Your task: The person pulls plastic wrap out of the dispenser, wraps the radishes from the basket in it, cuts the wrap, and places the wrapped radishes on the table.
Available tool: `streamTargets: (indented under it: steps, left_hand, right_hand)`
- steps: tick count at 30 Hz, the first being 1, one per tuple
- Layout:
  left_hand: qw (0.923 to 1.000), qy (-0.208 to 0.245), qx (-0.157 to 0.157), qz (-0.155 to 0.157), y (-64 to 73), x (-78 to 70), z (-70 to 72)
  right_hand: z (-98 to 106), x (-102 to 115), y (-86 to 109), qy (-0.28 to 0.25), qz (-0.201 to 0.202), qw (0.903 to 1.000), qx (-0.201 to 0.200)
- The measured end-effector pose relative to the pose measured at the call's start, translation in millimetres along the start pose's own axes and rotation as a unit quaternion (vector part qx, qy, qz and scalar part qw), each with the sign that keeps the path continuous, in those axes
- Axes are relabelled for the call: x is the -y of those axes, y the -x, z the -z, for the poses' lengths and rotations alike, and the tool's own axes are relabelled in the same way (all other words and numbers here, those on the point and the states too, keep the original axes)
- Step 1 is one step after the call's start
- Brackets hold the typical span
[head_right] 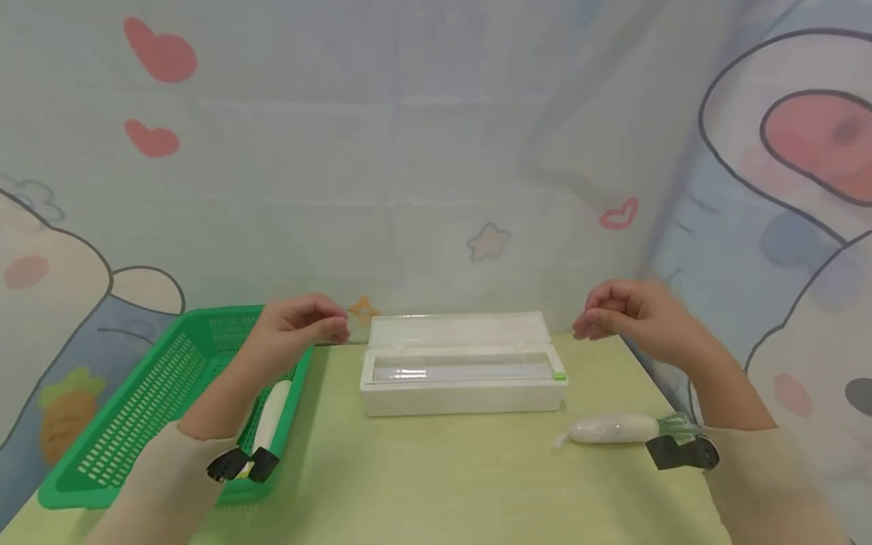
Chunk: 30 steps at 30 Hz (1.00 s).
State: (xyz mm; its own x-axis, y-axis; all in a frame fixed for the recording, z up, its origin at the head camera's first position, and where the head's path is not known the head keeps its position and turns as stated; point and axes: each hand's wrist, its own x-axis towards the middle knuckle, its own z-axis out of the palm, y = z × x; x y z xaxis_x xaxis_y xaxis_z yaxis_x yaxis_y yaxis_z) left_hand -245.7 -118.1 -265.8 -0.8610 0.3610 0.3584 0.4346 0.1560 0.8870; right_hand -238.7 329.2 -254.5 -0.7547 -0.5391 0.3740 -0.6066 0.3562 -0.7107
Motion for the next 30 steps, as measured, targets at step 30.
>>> streamTargets:
  steps: [30]
  left_hand:
    - [0.9559, -0.061, 0.287, 0.017, 134.7, 96.3, -60.5]
  right_hand:
    - [-116, -84, 97.4, -0.217, -0.048, 0.9198, 0.324]
